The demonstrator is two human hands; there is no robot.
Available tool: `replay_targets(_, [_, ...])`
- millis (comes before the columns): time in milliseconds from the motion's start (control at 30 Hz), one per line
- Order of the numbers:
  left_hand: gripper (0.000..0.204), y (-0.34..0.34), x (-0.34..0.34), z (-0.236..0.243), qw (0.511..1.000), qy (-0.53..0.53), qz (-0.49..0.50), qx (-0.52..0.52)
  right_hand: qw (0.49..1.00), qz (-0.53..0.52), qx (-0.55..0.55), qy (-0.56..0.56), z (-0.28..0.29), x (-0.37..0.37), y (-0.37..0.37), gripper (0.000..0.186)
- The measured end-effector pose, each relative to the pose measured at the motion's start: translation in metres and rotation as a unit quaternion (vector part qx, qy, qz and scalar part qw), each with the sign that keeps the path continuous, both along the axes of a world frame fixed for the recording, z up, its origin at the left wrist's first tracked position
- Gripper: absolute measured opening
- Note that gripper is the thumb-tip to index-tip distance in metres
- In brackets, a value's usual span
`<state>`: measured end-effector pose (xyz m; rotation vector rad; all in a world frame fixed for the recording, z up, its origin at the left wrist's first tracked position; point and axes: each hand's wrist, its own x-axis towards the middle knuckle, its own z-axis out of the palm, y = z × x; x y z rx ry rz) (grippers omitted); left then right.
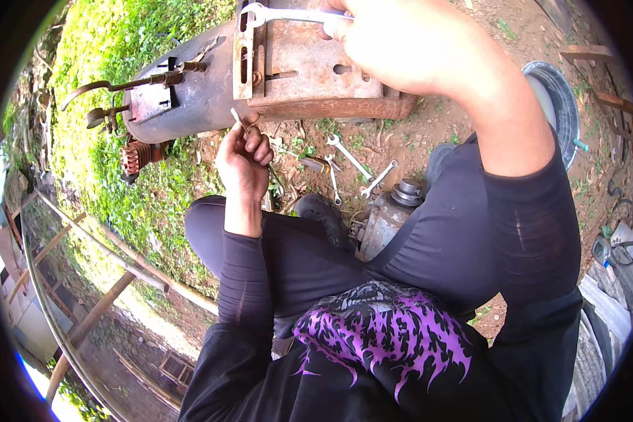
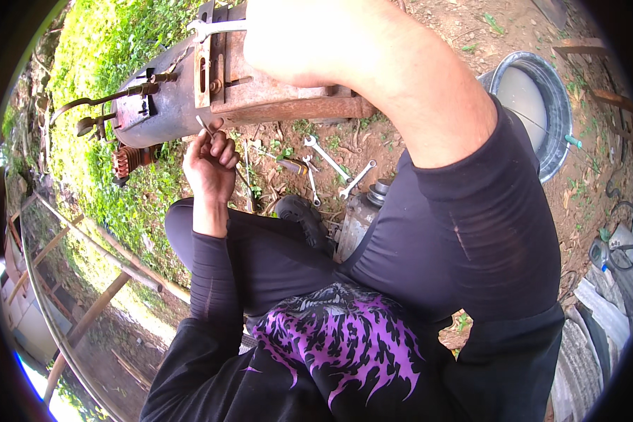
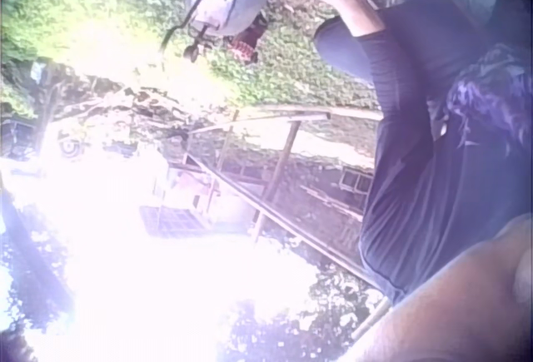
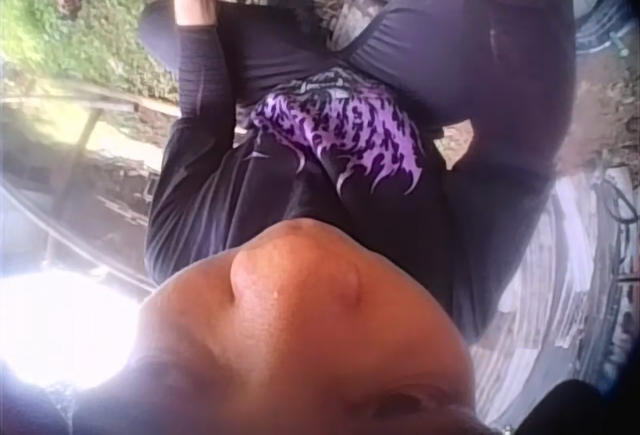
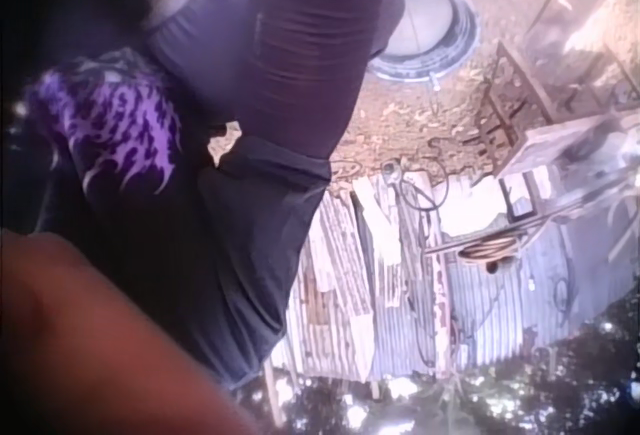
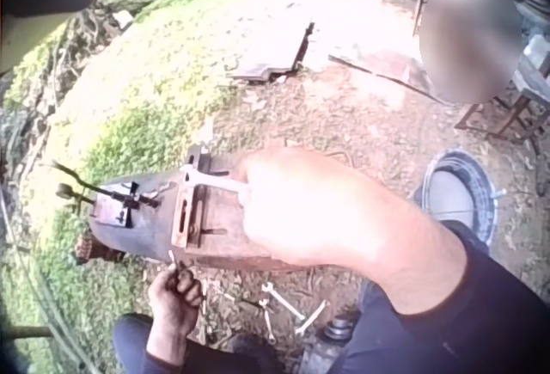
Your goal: The person uses a wrench to tighten or loosen bolts on a metal plate attached to a rusted air tank while sitting on the ground.
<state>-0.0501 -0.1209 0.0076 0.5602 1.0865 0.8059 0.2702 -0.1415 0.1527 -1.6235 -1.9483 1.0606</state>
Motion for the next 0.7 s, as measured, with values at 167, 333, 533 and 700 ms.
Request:
replay_targets(167, [0.062,0.017,0.02,0.007,0.998,0.04,-0.016,0.054,0.997,-0.036,-0.054,0.033,0.017,0.0,-0.004,0.024])
replay_targets(333, [0.06,0.046,0.02,0.03,0.994,0.052,-0.093,-0.008,0.995,-0.074,-0.062,-0.021,0.019,-0.01,-0.002,0.023])
replay_targets(533, [0.077,0.074,-0.002,0.026,0.967,-0.163,-0.158,-0.119,0.993,-0.082,-0.082,0.012,0.028,-0.007,-0.004,0.025])
replay_targets(700, [0.056,0.079,-0.012,0.012,0.951,-0.23,-0.145,-0.149,0.994,-0.091,-0.063,0.016,0.017,-0.012,-0.001,0.028])
